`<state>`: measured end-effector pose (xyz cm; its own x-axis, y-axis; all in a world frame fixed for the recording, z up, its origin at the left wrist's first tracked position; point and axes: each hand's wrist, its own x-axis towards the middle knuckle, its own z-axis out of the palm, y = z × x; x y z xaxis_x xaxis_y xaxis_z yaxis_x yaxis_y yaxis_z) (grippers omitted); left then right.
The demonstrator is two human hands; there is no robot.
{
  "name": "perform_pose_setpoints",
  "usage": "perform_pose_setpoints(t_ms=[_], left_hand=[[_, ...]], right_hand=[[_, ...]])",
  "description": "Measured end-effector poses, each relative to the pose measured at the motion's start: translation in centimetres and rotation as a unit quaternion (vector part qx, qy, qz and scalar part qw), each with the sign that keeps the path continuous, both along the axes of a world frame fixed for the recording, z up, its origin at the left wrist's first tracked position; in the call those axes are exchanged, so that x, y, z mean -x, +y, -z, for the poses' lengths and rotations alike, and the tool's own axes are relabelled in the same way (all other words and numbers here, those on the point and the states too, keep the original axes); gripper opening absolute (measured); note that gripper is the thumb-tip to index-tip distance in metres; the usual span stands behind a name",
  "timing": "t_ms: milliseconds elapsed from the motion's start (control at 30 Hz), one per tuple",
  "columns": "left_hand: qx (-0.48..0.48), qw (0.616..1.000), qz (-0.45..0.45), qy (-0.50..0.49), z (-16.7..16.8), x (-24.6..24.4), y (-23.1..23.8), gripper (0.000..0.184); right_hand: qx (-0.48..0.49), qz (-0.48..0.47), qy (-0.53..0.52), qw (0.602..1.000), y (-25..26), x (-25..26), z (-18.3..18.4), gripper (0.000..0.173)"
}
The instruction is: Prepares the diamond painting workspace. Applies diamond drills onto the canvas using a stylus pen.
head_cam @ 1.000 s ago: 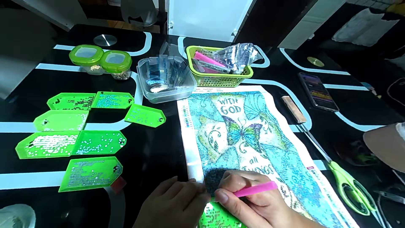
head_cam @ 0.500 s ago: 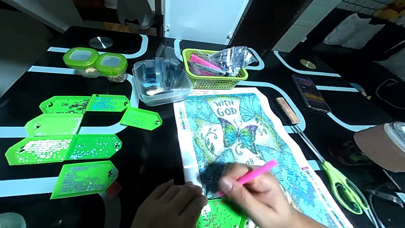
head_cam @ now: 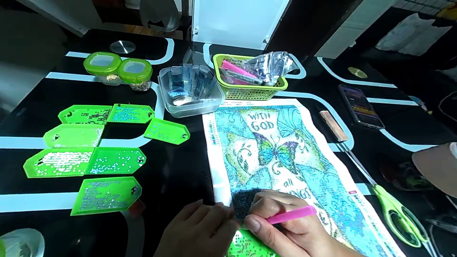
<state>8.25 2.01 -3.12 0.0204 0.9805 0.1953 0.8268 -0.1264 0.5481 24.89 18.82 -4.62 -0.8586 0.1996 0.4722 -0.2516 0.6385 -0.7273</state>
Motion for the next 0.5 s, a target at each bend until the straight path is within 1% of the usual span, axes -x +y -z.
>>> perform_pose_setpoints(t_ms=[233,367,500], left_hand=[[-0.002,1.0,0.0,0.004,0.08,0.0,-0.01,0.038],[-0.004,1.0,0.0,0.001,0.22,0.02,0.01,0.039],[-0.007,1.0,-0.001,-0.001,0.24,0.02,0.08,0.039]], right_hand=[[-0.002,0.0,-0.002,1.0,-0.02,0.02,0.11,0.026],[0.056,-0.004,0.0,0.998,0.23,-0.03,0.1,0.025],[0.078,-0.004,0.0,0.997,0.31,-0.05,0.11,0.025]])
